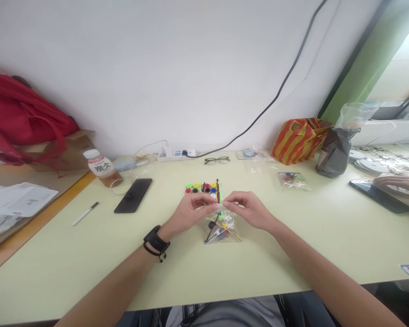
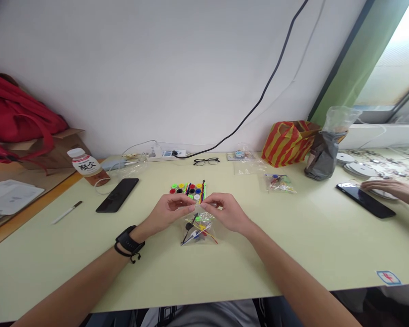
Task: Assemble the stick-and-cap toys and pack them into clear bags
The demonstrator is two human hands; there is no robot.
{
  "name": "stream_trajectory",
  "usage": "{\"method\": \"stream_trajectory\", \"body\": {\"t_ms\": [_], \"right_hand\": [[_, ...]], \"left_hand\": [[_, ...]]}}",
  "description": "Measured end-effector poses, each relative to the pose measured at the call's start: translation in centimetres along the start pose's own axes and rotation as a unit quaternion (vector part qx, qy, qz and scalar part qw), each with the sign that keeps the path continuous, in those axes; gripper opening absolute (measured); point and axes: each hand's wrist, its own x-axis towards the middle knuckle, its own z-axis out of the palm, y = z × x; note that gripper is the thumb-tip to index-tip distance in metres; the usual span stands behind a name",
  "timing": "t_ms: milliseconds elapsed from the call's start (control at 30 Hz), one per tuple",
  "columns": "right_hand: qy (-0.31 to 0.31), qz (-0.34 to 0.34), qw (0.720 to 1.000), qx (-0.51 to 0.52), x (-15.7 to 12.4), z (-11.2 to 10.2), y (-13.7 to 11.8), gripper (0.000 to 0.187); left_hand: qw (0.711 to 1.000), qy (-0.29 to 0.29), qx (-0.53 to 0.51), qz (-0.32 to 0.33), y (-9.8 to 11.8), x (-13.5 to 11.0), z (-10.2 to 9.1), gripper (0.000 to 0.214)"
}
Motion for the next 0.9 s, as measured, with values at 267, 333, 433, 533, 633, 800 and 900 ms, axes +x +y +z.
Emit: {"method": "stream_trajectory", "body": {"t_ms": [267, 333, 433, 533, 633, 800, 900], "right_hand": [[-0.038, -0.020, 0.999, -0.026, -0.3, 0.4, -0.1, 0.027], [-0.045, -0.021, 0.998, -0.030, -0.4, 0.4, -0.2, 0.029], [-0.062, -0.016, 0.997, -0.033, -0.6, 0.1, -0.3, 0.033], [-0.099, 0.000, 0.994, -0.035, -0.7, -0.5, -0.5, 0.039], [-0.137, 0.018, 0.990, -0.040, -0.7, -1.1, -0.6, 0.041], [-0.167, 0.027, 0.985, -0.043, -0.6, -1.7, -0.6, 0.044], [-0.189, 0.032, 0.981, -0.033, -0.6, -1.9, -0.7, 0.046]], "left_hand": [[0.999, -0.048, -0.018, -0.018, 0.2, -0.1, -0.2, 0.026], [0.998, -0.057, -0.005, -0.027, 0.3, -0.2, -0.2, 0.027], [0.995, -0.083, 0.028, -0.042, 0.5, -0.2, -0.2, 0.028], [0.992, -0.106, 0.047, -0.049, 0.5, -0.1, -0.4, 0.029], [0.989, -0.122, 0.055, -0.056, 0.6, -0.1, -0.6, 0.030], [0.986, -0.146, 0.052, -0.069, 0.7, 0.0, -1.0, 0.030], [0.980, -0.175, 0.052, -0.076, 0.7, 0.2, -1.3, 0.031]]}}
